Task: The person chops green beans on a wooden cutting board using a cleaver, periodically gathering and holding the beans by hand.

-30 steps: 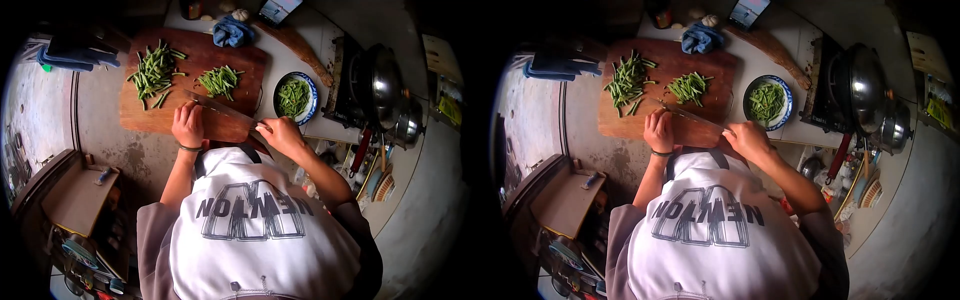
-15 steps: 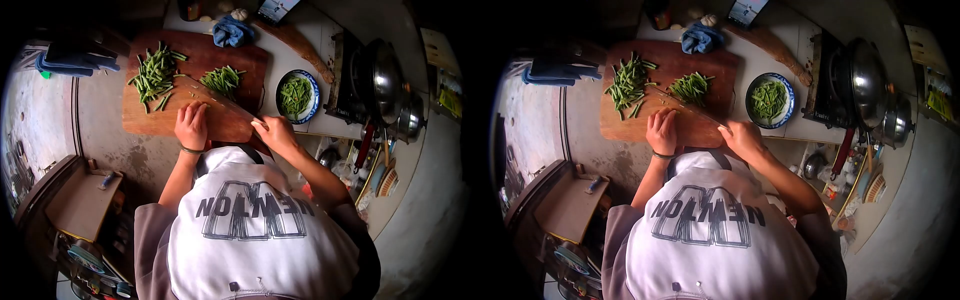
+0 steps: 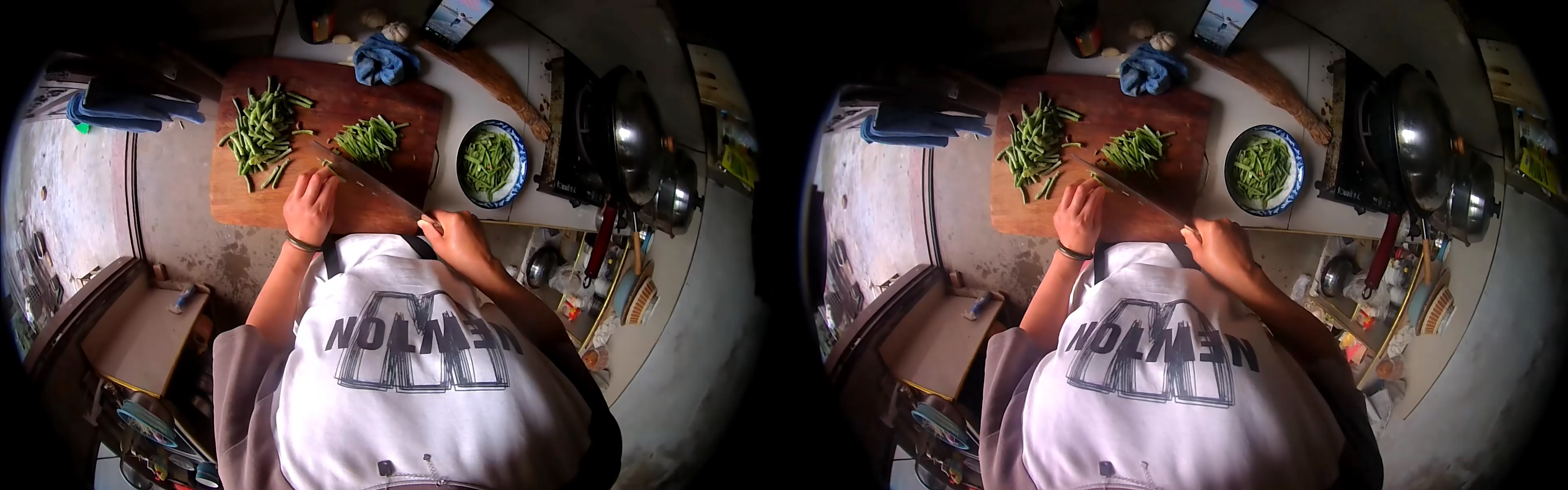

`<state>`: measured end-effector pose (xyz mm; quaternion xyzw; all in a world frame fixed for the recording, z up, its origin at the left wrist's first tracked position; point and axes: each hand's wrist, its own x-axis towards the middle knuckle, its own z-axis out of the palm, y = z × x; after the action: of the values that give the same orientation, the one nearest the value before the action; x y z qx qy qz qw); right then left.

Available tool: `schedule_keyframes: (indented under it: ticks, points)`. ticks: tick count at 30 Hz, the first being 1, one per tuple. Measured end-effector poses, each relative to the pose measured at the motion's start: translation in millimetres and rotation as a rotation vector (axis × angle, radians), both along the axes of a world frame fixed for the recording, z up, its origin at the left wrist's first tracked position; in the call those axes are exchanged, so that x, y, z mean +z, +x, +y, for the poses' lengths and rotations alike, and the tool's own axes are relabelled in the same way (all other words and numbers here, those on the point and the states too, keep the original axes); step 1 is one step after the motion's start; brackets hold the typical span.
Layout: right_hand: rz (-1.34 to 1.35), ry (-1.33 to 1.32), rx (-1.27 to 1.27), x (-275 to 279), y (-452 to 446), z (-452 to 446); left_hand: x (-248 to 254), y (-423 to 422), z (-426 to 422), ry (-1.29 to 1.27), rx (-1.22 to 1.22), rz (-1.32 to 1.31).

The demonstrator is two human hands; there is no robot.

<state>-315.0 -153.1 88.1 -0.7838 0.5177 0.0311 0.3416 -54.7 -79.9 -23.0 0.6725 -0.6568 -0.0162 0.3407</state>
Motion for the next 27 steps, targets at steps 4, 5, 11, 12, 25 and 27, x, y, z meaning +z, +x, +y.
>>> schedule_keyframes:
  ticks: [4,5,11,12,25,27]
  points:
    - [0.006,0.054,-0.016,1,2,4,-2,1,-1,-0.004,0.001,-0.001]
    - [0.009,0.072,-0.026,2,4,4,-2,0,-1,-0.008,0.005,0.006]
    - [0.043,0.083,-0.012,6,2,4,-5,2,-2,-0.006,-0.006,0.031]
    - [0.045,0.067,0.000,4,3,4,-4,2,-3,-0.004,-0.004,0.036]
    - [0.197,-0.059,0.111,-17,4,23,-12,2,3,0.002,0.019,0.015]
    - [0.127,-0.109,0.084,-27,1,27,-9,1,2,-0.004,0.021,0.008]
